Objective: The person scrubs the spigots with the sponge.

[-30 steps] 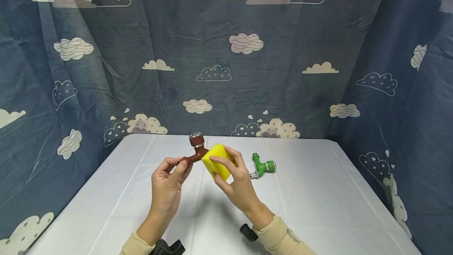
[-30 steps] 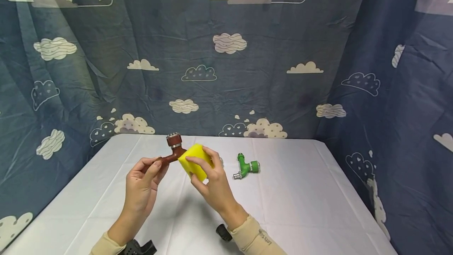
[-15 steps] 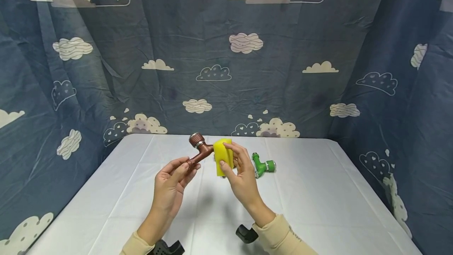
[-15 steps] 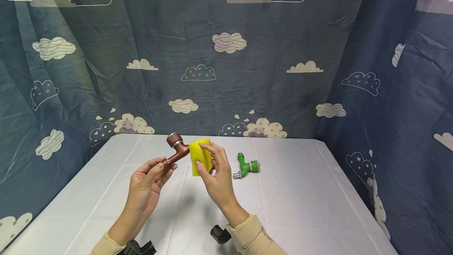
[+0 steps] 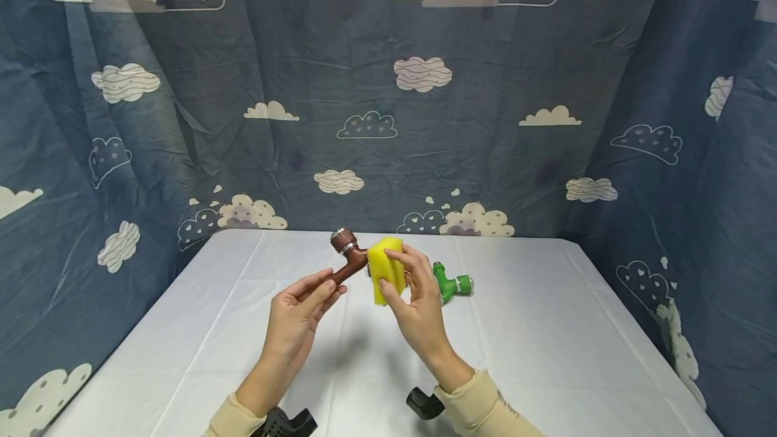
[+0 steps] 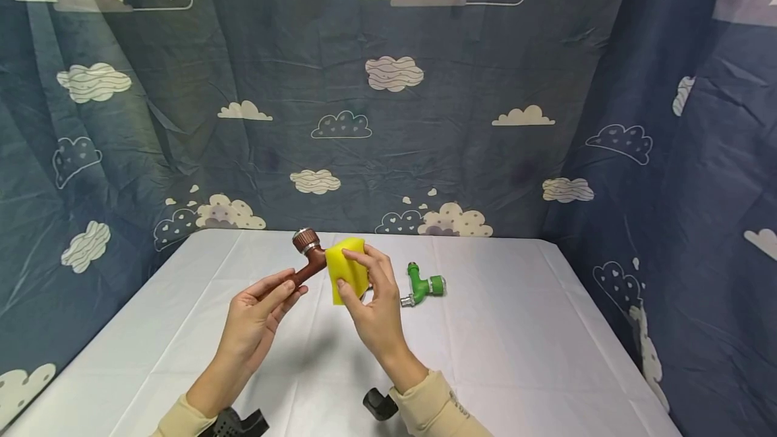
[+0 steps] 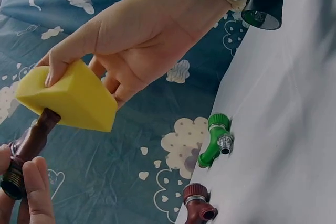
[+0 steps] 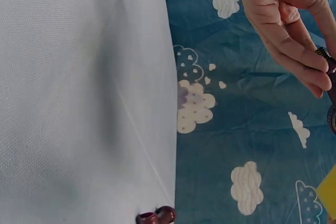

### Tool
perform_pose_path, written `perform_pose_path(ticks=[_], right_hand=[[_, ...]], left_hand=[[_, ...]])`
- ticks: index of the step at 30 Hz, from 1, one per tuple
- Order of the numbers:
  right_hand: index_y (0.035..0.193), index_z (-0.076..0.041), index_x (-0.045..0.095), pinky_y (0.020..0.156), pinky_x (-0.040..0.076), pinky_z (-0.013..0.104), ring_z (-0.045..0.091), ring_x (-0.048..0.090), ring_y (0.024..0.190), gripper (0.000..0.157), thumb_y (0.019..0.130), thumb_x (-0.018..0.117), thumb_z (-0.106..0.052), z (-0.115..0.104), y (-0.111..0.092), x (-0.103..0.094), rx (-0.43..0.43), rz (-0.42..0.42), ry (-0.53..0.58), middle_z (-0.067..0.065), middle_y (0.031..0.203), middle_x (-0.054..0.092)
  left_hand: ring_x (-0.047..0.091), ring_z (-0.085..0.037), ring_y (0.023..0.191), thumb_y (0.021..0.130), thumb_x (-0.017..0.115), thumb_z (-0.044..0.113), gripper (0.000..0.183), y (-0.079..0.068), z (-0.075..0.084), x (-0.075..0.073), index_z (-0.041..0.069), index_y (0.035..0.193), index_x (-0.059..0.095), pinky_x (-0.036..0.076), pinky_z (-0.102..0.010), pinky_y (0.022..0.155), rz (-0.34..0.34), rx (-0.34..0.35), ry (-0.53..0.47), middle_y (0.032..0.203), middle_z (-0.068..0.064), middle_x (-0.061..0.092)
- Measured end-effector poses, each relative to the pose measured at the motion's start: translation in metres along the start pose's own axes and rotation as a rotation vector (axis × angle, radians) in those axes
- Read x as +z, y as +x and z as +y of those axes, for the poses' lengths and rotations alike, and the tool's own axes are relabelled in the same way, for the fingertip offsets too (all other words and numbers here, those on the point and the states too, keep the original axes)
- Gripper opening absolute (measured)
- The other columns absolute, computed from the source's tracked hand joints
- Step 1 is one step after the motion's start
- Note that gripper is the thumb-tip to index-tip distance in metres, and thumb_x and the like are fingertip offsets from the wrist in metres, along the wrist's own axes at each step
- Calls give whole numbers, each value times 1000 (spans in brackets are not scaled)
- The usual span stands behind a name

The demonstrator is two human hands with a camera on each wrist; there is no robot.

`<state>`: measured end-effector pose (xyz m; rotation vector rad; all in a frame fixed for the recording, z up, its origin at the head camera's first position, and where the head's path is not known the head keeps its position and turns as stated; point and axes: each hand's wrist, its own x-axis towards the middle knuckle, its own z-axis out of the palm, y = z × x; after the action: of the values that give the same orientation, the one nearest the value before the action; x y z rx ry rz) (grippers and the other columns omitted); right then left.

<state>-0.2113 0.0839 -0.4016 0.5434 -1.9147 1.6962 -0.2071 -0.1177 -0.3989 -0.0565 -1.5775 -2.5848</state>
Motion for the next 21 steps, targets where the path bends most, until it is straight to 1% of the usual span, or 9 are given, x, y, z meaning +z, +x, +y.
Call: perform_pose_path(ticks=[4,7,9,12,14,15,17,19,21], right_hand=[[139,-11,66,112,53,23,20,52,140,45,96,72,2,0,0,0,-50,-7,-8,15,156,50],[142,-7,62,112,53,21,14,55,135,47,97,70,4,-4,1,-2,-67,-34,41,17,158,48],[145,-4,58,109,56,20,11,60,131,49,98,67,5,-8,3,-5,-52,-65,114,18,156,50],[151,-5,51,104,60,23,10,65,129,50,103,60,3,-13,7,-8,37,-124,272,14,151,55],[153,-12,50,98,62,23,12,67,124,49,105,56,-1,-15,9,-10,124,-159,388,10,147,59],[153,-16,50,97,62,23,13,67,123,48,107,54,-4,-17,10,-11,173,-172,443,7,144,59],[151,-24,50,92,60,22,16,65,118,46,108,50,-8,-19,11,-12,264,-191,546,4,142,59],[148,-30,49,91,59,22,17,63,116,44,109,47,-11,-20,11,-13,339,-203,631,3,141,59],[147,-32,48,93,58,22,17,61,118,43,109,45,-13,-21,11,-13,401,-217,697,1,142,57]], left_hand=[[83,-19,90,98,73,-7,21,1,0,-2,7,110,83,66,-34,98,-2,-2,-7,104,-5,82],[83,-18,90,99,70,-7,23,1,-1,-4,9,109,84,66,-32,97,-47,-3,-18,104,-5,82],[83,-18,90,101,68,-7,27,1,-1,-7,14,105,85,66,-31,96,-88,-2,-25,105,-5,83],[82,-16,92,103,65,-6,31,2,-3,-11,18,106,85,66,-29,96,-153,8,-30,109,-4,83],[82,-15,93,104,64,-5,32,2,-4,-14,19,108,85,65,-28,97,-191,16,-34,111,-3,82],[82,-15,94,105,63,-4,32,3,-5,-16,20,109,84,65,-27,98,-210,21,-35,112,-2,82],[82,-14,95,106,62,-3,33,3,-6,-19,21,111,84,64,-26,99,-252,30,-41,113,-1,82],[81,-13,97,107,60,-2,34,4,-8,-22,22,113,84,64,-25,100,-299,41,-51,114,-1,82],[81,-12,98,108,59,-2,34,5,-10,-25,21,116,83,63,-25,100,-349,54,-63,116,0,81]])
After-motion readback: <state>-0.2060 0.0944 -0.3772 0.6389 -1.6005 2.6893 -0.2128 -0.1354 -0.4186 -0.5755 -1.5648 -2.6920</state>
